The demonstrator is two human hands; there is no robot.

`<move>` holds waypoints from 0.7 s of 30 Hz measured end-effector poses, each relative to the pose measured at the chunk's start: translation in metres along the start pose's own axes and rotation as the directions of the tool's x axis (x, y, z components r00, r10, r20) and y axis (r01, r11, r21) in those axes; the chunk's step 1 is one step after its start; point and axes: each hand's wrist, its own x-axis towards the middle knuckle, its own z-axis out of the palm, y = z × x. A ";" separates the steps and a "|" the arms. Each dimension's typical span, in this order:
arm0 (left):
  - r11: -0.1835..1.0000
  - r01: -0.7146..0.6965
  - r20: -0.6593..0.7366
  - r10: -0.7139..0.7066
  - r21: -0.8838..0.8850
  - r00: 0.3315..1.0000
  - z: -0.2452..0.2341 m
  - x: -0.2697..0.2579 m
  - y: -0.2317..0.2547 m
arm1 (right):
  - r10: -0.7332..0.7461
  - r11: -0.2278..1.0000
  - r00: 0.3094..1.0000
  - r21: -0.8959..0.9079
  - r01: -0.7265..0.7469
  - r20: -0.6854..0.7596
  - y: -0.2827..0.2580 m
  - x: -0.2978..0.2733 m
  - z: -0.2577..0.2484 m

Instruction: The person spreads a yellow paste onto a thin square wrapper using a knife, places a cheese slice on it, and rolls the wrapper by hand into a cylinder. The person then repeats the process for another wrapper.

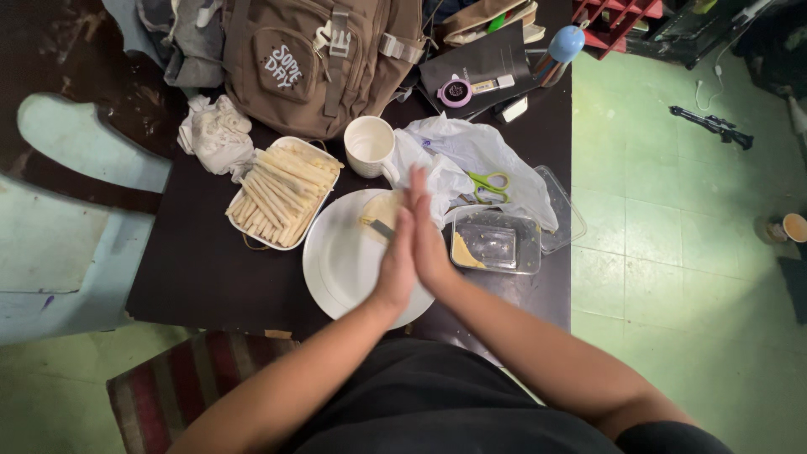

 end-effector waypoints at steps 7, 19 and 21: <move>0.996 0.090 0.014 -0.090 -0.013 0.996 0.004 -0.022 -0.011 | 0.045 0.996 0.958 -0.056 -0.064 -0.284 0.026 0.046 -0.023; 0.965 -0.219 -0.291 0.254 0.148 0.922 -0.028 -0.001 -0.012 | 0.102 0.971 0.988 0.203 -0.123 0.113 0.022 -0.026 -0.045; 0.983 0.004 -0.326 0.056 0.181 0.944 -0.025 0.001 -0.013 | 0.126 0.962 0.975 0.219 -0.165 0.183 0.018 -0.038 -0.038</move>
